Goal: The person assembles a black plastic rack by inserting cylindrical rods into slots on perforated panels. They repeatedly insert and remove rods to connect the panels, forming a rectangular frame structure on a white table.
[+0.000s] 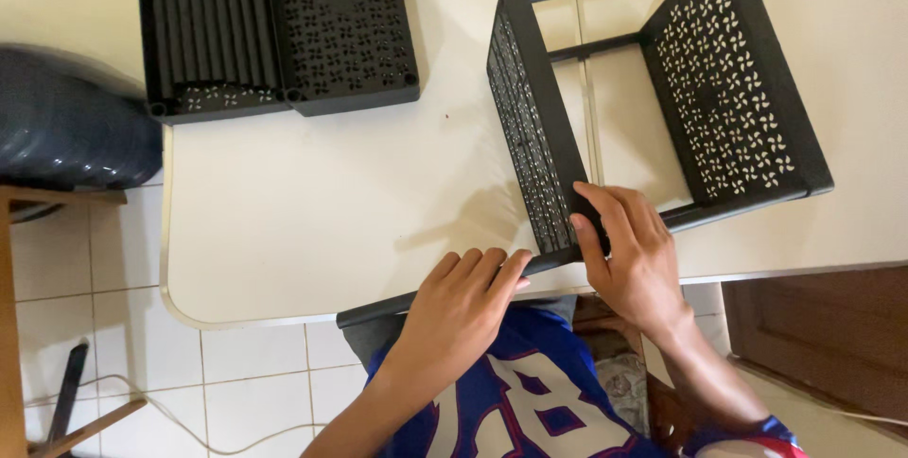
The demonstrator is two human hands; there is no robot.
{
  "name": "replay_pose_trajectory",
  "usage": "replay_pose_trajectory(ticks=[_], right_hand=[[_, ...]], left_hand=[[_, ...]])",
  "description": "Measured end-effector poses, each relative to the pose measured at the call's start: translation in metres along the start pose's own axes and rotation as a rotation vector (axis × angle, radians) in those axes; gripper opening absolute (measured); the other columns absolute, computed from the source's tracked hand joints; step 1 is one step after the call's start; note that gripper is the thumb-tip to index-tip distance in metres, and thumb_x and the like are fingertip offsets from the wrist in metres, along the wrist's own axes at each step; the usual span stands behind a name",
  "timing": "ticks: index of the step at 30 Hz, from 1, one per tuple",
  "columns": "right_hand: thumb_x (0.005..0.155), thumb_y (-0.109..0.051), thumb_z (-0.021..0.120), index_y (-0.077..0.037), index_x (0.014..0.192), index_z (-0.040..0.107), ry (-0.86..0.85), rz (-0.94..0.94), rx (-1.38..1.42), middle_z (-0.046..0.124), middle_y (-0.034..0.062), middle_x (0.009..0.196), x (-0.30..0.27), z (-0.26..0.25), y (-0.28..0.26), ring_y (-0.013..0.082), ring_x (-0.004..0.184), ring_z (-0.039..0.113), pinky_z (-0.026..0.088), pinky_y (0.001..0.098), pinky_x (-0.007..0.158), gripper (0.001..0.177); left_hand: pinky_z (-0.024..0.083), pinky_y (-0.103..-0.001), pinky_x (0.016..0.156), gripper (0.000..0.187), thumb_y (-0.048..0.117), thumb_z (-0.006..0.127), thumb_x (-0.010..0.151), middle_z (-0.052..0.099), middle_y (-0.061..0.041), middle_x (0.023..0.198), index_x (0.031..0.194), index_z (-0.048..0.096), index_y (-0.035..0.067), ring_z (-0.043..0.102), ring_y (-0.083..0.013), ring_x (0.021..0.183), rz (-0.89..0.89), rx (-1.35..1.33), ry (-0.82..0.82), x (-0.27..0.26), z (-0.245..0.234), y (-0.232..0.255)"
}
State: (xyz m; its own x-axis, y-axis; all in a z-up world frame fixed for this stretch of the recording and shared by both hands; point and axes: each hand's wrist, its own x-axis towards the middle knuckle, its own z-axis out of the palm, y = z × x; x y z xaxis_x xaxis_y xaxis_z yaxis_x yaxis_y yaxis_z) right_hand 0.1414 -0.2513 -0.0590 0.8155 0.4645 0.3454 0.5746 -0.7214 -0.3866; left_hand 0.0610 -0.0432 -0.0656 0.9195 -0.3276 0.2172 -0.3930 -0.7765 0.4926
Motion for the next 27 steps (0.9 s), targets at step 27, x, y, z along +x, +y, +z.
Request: replay_pose_trajectory(ticks=[27], right_hand=[[0.100,0.007,0.059,0.000,0.127,0.065,0.095,-0.043,-0.040,0.061,0.0132,0.084,0.006,0.044,-0.028,0.0312,0.074,0.060,0.047,0.0421,0.068,0.029]], left_hand=[[0.048,-0.029,0.055,0.029,0.035,0.062,0.103,0.055,-0.001,0.075,0.097,0.057,0.007,0.057,-0.0150,0.063,0.137,0.309,0.116,-0.009,-0.015,-0.058]])
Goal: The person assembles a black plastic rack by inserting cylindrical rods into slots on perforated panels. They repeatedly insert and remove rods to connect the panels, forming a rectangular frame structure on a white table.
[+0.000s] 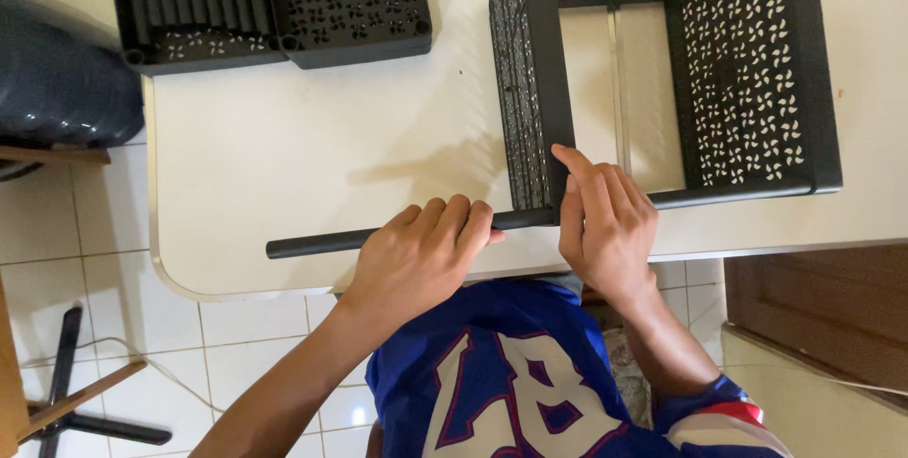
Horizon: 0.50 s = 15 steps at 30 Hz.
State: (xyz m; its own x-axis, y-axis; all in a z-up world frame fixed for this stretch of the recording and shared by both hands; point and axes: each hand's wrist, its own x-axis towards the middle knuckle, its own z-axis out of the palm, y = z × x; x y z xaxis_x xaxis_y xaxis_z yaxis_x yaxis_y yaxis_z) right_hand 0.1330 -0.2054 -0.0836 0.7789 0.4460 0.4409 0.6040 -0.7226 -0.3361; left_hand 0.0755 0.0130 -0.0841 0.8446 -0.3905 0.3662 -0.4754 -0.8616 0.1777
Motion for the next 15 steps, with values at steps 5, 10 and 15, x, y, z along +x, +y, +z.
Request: replay_pose_trajectory(ticks=[5,10,15], right_hand=[[0.099,0.007,0.060,0.000,0.127,0.065,0.000,-0.007,-0.001,0.061,0.0132,0.085,0.0013,-0.0004,0.0016,0.0313,0.074,0.060,0.047,0.0423,0.067,0.029],[0.098,0.009,0.060,0.001,0.127,0.065,-0.015,-0.004,0.012,0.060,0.0130,0.082,0.0022,-0.0011,0.0034,0.0304,0.071,0.058,0.046,0.0416,0.065,0.030],[0.097,0.008,0.060,0.000,0.127,0.064,-0.003,-0.020,0.007,0.061,0.0132,0.084,0.0047,-0.0006,0.0042,0.0310,0.073,0.059,0.047,0.0420,0.066,0.031]], left_hand=[[0.048,-0.033,0.052,0.029,0.030,0.064,0.103,0.054,-0.003,0.071,0.088,0.056,0.007,0.058,-0.0181,0.059,-0.066,-0.145,-0.121,0.0074,-0.0053,0.0015],[0.047,-0.034,0.054,0.026,0.027,0.065,0.104,0.056,-0.004,0.072,0.092,0.060,0.005,0.057,-0.0193,0.059,-0.114,-0.207,-0.209,0.0094,-0.0076,0.0027],[0.048,-0.038,0.075,0.037,0.029,0.066,0.098,0.060,-0.010,0.093,0.120,0.063,-0.001,0.058,-0.0225,0.079,-0.044,-0.084,0.106,0.0005,-0.0054,0.0097]])
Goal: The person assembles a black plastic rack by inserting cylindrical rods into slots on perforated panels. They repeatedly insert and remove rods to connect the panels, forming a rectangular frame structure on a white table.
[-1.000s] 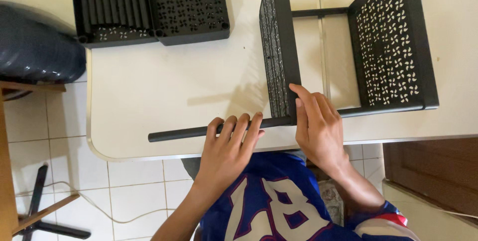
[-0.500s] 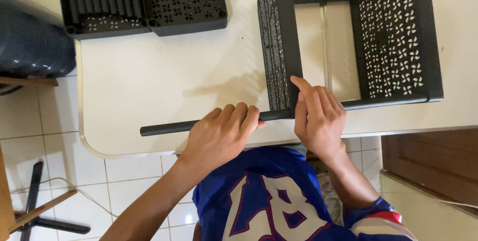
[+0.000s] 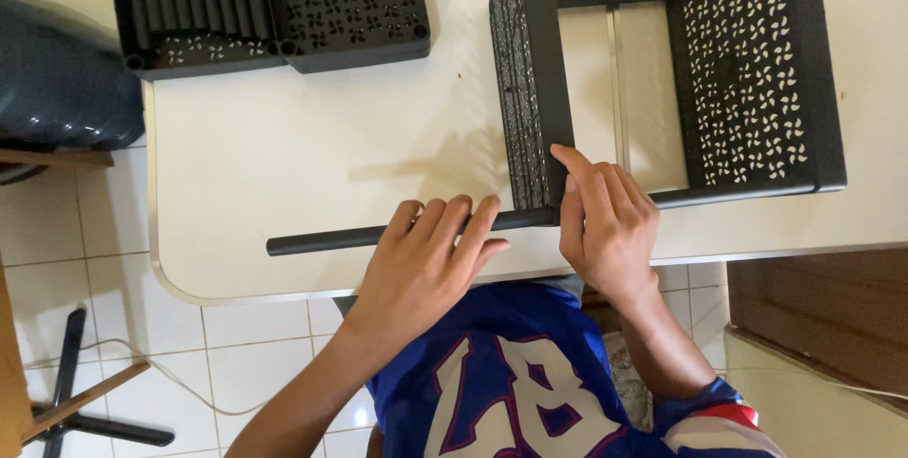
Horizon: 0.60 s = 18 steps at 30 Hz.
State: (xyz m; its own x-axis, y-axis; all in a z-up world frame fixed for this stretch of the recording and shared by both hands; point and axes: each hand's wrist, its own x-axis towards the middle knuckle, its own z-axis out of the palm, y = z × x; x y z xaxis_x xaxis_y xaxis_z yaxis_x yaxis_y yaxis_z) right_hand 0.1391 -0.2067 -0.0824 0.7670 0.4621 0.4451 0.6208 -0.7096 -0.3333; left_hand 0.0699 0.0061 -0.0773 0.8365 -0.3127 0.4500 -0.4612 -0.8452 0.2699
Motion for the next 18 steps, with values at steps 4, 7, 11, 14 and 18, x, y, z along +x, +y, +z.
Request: replay_pose_trajectory(ticks=[4,7,11,14,18], right_hand=[[0.097,0.008,0.060,0.000,0.128,0.064,-0.003,0.014,0.003,0.060,0.0134,0.084,-0.001,0.001,0.000,0.0316,0.073,0.059,0.047,0.0425,0.067,0.032],[0.098,0.008,0.060,0.000,0.127,0.064,0.003,0.015,0.002,0.060,0.0132,0.084,-0.001,0.002,0.000,0.0316,0.074,0.059,0.047,0.0425,0.068,0.031],[0.097,0.008,0.060,0.001,0.126,0.064,0.008,0.011,-0.017,0.061,0.0131,0.085,-0.001,0.003,-0.001,0.0316,0.074,0.060,0.047,0.0423,0.068,0.030],[0.098,0.007,0.060,0.001,0.127,0.064,0.017,0.005,-0.020,0.061,0.0133,0.087,-0.002,0.003,-0.002,0.0320,0.076,0.060,0.048,0.0423,0.069,0.030],[0.098,0.007,0.059,0.000,0.128,0.064,0.024,0.001,-0.019,0.062,0.0134,0.089,-0.002,0.003,-0.001,0.0327,0.079,0.061,0.049,0.0423,0.072,0.031]], left_hand=[[0.050,-0.037,0.080,0.032,0.006,0.068,0.093,0.064,-0.009,0.109,0.124,0.063,0.000,0.061,-0.0202,0.088,0.052,0.094,0.009,-0.010,0.011,-0.004],[0.049,-0.036,0.079,0.029,0.010,0.071,0.098,0.064,-0.008,0.109,0.124,0.064,-0.001,0.061,-0.0197,0.089,0.085,0.113,0.046,-0.014,0.018,-0.005],[0.050,-0.035,0.078,0.029,0.014,0.072,0.101,0.064,-0.008,0.109,0.124,0.065,-0.001,0.061,-0.0193,0.089,0.081,0.101,0.065,-0.013,0.018,-0.006],[0.049,-0.034,0.076,0.029,0.019,0.073,0.103,0.064,-0.007,0.106,0.123,0.064,-0.001,0.059,-0.0182,0.086,0.073,0.099,0.059,-0.011,0.016,-0.006],[0.049,-0.032,0.077,0.029,0.023,0.071,0.104,0.062,-0.005,0.102,0.121,0.064,0.001,0.056,-0.0170,0.086,0.063,0.103,0.030,-0.007,0.013,-0.004]])
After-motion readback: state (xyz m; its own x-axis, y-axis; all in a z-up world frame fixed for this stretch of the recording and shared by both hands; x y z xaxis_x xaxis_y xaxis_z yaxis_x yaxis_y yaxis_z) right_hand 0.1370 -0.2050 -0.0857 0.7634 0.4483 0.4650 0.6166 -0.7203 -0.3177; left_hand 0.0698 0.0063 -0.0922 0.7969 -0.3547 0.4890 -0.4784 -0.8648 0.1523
